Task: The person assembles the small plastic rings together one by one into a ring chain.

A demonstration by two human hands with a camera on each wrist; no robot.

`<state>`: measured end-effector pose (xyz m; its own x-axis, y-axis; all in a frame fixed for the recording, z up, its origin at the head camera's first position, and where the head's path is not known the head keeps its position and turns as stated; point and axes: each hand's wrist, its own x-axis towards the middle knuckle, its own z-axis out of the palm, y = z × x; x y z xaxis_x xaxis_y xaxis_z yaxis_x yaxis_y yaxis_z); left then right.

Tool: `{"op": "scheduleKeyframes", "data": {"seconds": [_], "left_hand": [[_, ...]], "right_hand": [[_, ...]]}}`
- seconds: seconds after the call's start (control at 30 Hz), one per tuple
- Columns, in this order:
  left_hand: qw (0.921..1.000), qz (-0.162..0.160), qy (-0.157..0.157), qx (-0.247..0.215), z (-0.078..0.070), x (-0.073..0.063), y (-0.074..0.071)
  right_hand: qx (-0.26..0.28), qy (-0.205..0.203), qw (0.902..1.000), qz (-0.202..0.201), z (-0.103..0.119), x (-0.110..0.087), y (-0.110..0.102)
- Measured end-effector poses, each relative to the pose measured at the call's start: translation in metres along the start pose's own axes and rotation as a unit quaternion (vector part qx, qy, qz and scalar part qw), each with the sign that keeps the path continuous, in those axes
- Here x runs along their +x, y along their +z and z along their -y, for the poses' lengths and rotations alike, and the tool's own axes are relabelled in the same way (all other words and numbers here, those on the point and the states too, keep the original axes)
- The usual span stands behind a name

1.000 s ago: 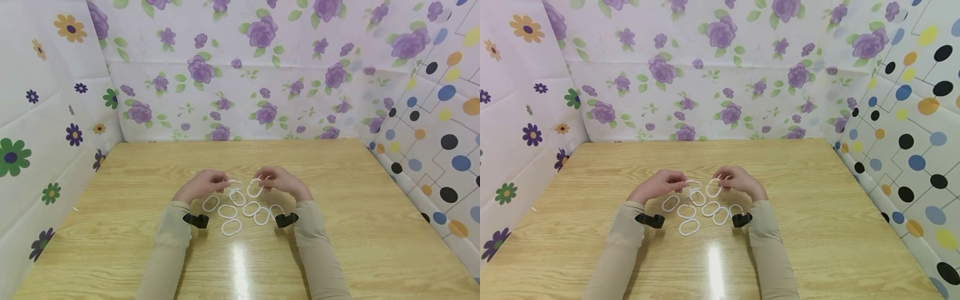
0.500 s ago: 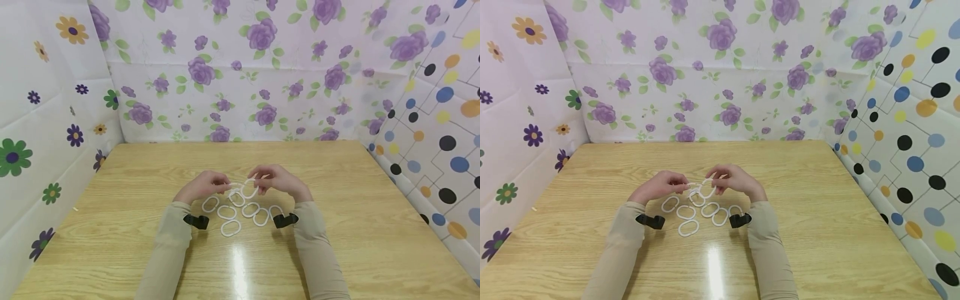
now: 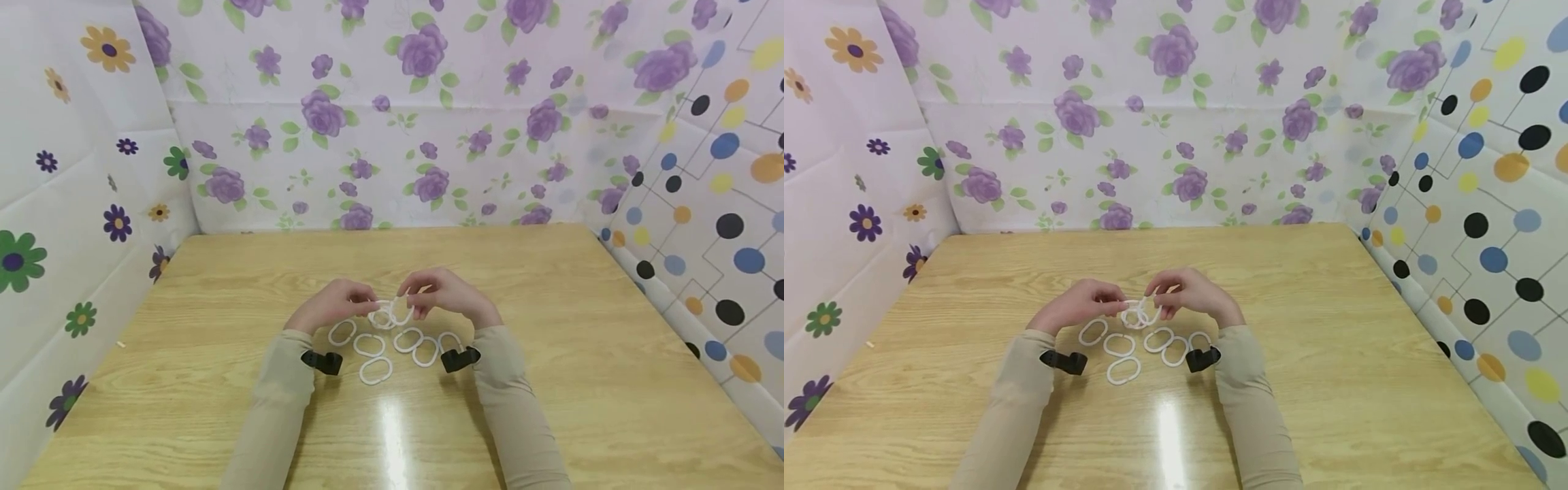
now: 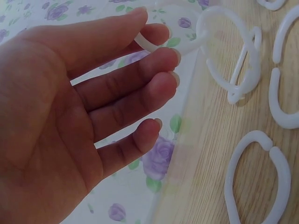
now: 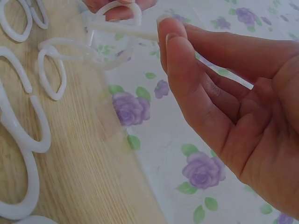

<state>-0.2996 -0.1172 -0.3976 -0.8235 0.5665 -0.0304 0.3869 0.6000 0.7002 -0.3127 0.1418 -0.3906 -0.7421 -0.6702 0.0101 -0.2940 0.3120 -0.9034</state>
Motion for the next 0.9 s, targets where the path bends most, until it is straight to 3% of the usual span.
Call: {"op": "scheduleKeyframes", "data": {"seconds": [0.6, 0.9], "left_hand": [[0.9999, 0.009, 0.003, -0.006, -0.0014, -0.0007, 0.0006], [0.9997, 0.022, 0.008, -0.002, -0.0054, -0.0026, -0.0019]], "right_hand": [[-0.01, 0.004, 0.9999, -0.011, 0.0006, 0.0063, 0.0069], [-0.042, -0.026, 0.9988, 0.0, 0.0026, 0.0067, 0.009]]}}
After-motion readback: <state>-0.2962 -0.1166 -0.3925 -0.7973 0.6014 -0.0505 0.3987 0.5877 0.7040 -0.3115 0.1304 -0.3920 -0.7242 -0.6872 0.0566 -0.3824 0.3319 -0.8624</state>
